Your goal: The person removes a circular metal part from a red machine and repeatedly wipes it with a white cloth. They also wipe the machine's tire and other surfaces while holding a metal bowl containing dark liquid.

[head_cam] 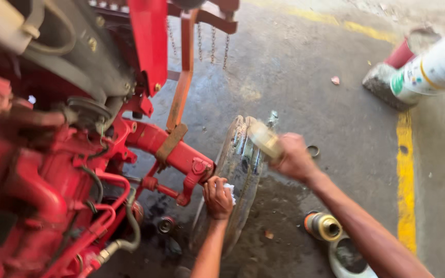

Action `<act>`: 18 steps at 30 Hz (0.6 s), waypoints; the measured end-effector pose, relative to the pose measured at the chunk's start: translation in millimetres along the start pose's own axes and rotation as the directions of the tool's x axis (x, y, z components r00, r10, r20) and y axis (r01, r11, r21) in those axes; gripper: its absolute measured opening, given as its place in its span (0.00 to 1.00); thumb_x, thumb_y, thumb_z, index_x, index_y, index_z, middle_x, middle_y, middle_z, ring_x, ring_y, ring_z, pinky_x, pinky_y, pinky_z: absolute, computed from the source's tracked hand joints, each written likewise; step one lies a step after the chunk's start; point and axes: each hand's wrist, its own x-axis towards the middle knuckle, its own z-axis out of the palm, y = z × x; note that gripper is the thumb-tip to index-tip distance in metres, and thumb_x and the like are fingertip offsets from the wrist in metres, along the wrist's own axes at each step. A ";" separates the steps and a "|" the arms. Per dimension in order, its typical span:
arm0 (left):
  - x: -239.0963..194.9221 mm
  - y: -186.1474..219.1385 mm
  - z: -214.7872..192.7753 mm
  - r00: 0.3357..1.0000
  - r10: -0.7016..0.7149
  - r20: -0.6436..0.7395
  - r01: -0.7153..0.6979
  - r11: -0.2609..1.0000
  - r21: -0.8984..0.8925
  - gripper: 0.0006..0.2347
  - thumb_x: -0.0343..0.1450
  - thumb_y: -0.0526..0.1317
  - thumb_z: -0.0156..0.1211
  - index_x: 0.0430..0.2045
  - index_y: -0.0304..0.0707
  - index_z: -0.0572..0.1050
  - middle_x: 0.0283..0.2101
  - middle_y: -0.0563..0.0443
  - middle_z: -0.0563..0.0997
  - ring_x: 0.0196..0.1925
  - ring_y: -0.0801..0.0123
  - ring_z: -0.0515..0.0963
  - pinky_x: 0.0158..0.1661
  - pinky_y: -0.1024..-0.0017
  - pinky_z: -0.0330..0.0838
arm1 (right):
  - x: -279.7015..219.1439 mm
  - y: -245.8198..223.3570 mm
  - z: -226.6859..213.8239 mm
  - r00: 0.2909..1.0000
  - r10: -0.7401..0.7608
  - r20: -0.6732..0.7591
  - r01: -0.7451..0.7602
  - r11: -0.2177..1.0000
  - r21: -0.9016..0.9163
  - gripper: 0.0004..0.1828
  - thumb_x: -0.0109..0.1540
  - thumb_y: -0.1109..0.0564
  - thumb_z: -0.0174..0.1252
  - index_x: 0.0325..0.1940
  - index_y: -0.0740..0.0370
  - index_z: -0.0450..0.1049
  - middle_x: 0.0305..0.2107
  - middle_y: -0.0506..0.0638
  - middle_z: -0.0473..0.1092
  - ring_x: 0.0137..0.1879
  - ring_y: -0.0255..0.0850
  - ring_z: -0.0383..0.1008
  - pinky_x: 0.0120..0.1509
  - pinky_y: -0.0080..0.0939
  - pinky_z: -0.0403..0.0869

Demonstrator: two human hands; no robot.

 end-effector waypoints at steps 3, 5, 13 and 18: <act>-7.3 3.8 -5.3 0.990 -0.114 0.087 0.111 0.993 0.041 0.08 0.68 0.35 0.52 0.37 0.40 0.76 0.45 0.44 0.76 0.47 0.49 0.75 0.49 0.53 0.67 | 16.5 -14.9 -64.2 0.933 0.315 -0.174 -0.250 0.915 0.317 0.15 0.63 0.61 0.64 0.51 0.61 0.68 0.42 0.53 0.68 0.39 0.45 0.74 0.39 0.45 0.79; -8.4 4.2 -6.0 0.991 -0.116 0.070 0.114 0.993 0.028 0.07 0.68 0.35 0.52 0.36 0.41 0.76 0.45 0.45 0.77 0.48 0.50 0.75 0.50 0.53 0.68 | 30.8 -17.6 -83.7 0.833 0.399 -0.385 -0.148 0.830 0.538 0.21 0.63 0.63 0.63 0.56 0.64 0.61 0.44 0.49 0.70 0.47 0.39 0.73 0.49 0.46 0.76; -17.7 6.1 -4.3 0.999 -0.038 0.030 0.038 0.999 -0.008 0.08 0.68 0.35 0.52 0.38 0.38 0.75 0.46 0.42 0.75 0.49 0.47 0.74 0.51 0.52 0.67 | -10.2 -17.2 25.1 0.961 -0.266 0.077 0.277 0.929 -0.244 0.15 0.51 0.62 0.65 0.38 0.59 0.68 0.33 0.53 0.67 0.41 0.52 0.75 0.54 0.60 0.72; -0.1 -0.5 -5.3 0.995 -0.074 0.070 0.074 0.997 0.007 0.08 0.68 0.35 0.52 0.37 0.39 0.76 0.44 0.43 0.75 0.47 0.47 0.74 0.50 0.52 0.68 | 40.8 -22.0 -57.1 0.959 0.141 -0.245 -0.101 0.980 0.171 0.18 0.61 0.56 0.67 0.49 0.65 0.69 0.42 0.56 0.70 0.40 0.52 0.76 0.42 0.47 0.76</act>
